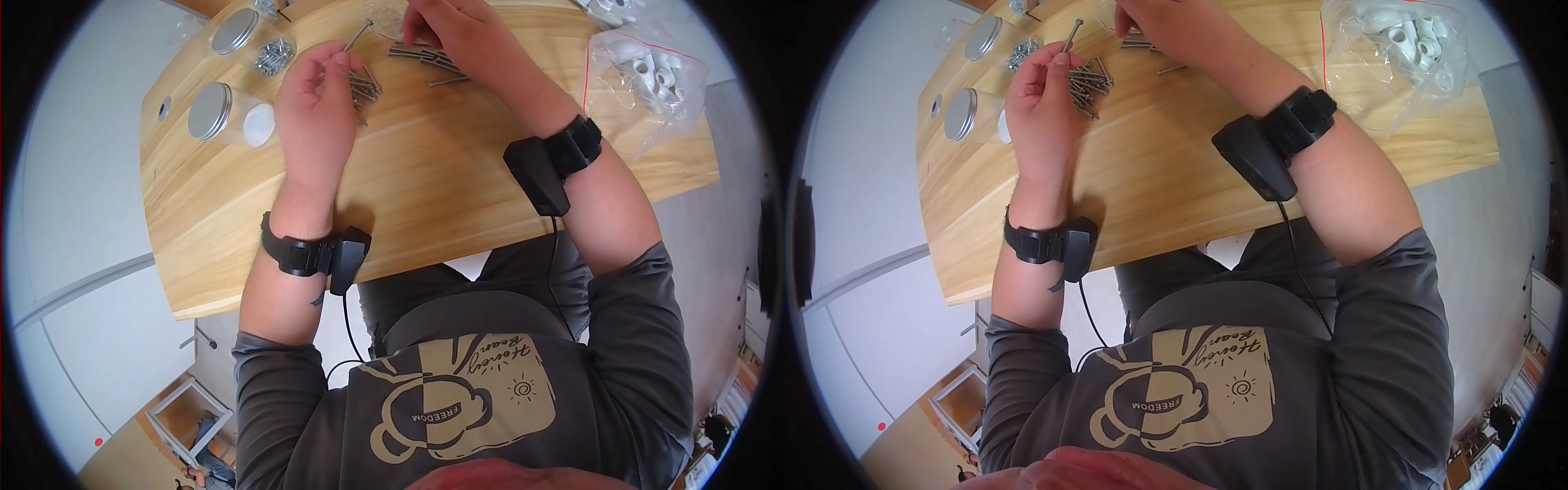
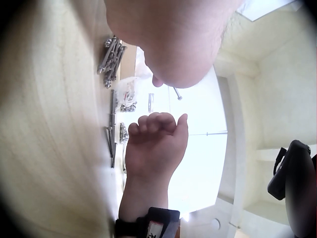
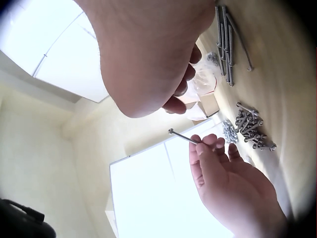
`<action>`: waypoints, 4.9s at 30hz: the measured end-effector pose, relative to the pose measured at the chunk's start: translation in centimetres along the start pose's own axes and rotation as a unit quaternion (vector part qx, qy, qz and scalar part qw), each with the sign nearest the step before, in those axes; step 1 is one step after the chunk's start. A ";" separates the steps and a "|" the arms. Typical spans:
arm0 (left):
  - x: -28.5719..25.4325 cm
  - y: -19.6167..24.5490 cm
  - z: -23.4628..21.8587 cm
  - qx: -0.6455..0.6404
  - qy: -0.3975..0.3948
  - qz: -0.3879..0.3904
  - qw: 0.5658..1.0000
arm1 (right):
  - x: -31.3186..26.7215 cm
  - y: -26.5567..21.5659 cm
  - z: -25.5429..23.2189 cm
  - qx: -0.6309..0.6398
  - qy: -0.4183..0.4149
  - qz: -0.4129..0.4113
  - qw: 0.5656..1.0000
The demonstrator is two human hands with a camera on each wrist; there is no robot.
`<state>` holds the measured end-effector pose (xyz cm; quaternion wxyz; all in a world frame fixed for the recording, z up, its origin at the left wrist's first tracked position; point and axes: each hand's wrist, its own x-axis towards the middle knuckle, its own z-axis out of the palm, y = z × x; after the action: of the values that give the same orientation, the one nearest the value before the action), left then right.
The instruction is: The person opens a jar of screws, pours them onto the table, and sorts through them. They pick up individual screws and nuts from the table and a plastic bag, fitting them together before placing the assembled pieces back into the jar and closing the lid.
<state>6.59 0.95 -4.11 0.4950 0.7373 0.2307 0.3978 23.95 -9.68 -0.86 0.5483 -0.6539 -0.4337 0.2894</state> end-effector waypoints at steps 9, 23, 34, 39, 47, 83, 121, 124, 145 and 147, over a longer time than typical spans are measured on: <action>-0.1 0.3 0.1 0.009 -0.004 -0.017 1.000 | 0.0 0.7 0.9 0.070 -0.003 -0.029 0.997; 0.3 -0.4 -0.1 0.077 0.020 -0.047 0.996 | 2.3 5.9 0.6 -0.380 0.179 -0.257 0.870; 1.2 -1.3 -1.7 0.281 -0.006 0.033 0.959 | 1.8 5.3 -1.3 -0.355 0.200 -0.157 0.900; 1.4 -1.8 -2.1 0.252 0.001 -0.017 0.968 | 1.8 4.6 -1.5 -0.387 0.186 -0.128 0.894; 0.4 0.7 -0.1 0.332 -0.137 0.217 0.908 | 1.9 4.6 -1.4 -0.364 0.191 -0.140 0.901; 0.4 -1.6 0.6 0.293 -0.213 0.214 0.907 | 5.1 7.4 -1.2 -0.354 0.202 -0.174 0.896; -0.6 0.5 0.4 -0.029 0.017 0.002 0.999 | 1.7 5.0 -1.7 -0.271 0.199 -0.222 0.915; -0.3 0.3 0.1 -0.022 0.017 0.013 1.000 | 2.6 5.1 -1.8 -0.305 0.250 -0.351 0.849; 0.3 1.1 0.2 -0.076 0.061 0.025 0.995 | 0.2 0.8 0.0 -0.019 0.035 -0.155 0.987; 0.2 1.2 0.1 -0.072 0.064 0.020 0.995 | 0.1 0.8 0.0 -0.020 0.029 -0.168 0.985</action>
<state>6.79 0.57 -2.98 0.5230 0.6771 0.2180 0.4696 24.16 -9.61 -1.60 0.5883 -0.5909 -0.5266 0.1654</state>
